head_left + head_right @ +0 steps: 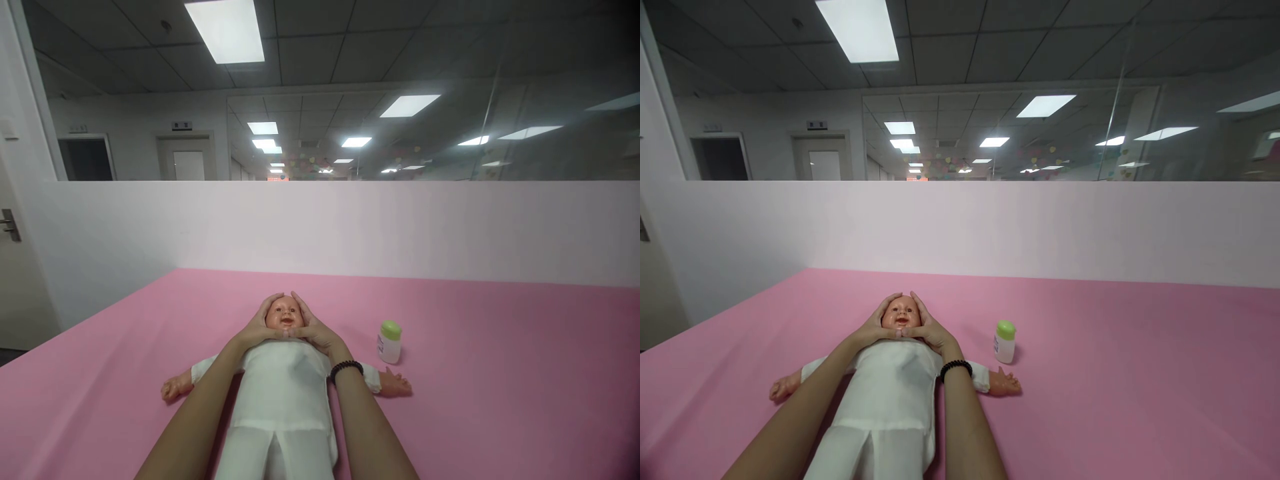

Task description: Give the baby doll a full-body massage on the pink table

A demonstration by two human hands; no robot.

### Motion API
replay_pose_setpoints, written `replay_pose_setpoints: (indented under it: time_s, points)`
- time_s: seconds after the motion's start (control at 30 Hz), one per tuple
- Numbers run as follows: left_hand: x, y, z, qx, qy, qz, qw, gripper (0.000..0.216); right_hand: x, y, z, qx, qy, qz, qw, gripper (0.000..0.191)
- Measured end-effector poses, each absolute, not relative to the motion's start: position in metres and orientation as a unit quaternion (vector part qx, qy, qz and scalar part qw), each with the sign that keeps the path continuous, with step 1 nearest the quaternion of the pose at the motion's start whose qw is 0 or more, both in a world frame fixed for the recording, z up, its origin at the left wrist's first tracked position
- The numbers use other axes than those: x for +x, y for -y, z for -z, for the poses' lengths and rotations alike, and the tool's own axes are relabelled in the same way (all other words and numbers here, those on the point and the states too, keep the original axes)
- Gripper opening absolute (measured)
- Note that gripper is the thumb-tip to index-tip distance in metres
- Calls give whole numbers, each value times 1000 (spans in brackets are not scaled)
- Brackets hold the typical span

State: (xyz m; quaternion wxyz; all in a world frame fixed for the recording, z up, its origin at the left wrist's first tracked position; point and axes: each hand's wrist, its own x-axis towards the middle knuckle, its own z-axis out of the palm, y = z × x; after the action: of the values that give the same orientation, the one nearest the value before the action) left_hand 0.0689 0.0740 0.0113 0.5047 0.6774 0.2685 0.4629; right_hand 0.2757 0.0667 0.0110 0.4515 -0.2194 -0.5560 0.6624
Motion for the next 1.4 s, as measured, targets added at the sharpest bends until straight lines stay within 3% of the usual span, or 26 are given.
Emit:
replay_pose_setpoints:
  time_s: [0.1, 0.27, 0.33, 0.5, 0.57, 1.1, 1.4]
  points:
    - [68, -74, -12, 678, -274, -461, 503, 99, 276, -68, -11, -219, 559, -657, 456, 42]
    - [67, -74, -13, 680, -282, -461, 495, 99, 276, -67, -10, -215, 559, -663, 449, 43]
    - [67, -73, -13, 680, -287, -459, 494, 99, 275, -67, -9, -214, 558, -669, 442, 51]
    - [67, -75, -12, 684, -281, -461, 490, 95, 274, -65, -9, -205, 550, -686, 430, 101]
    - [65, -75, -12, 685, -271, -456, 500, 93, 274, -65, -10, -198, 547, -691, 428, 111]
    - [62, -79, -9, 661, -259, -459, 535, 85, 273, -61, -12, -183, 526, -705, 440, 110]
    - [65, -78, -10, 685, -266, -460, 499, 91, 273, -62, -13, -207, 534, -695, 435, 123]
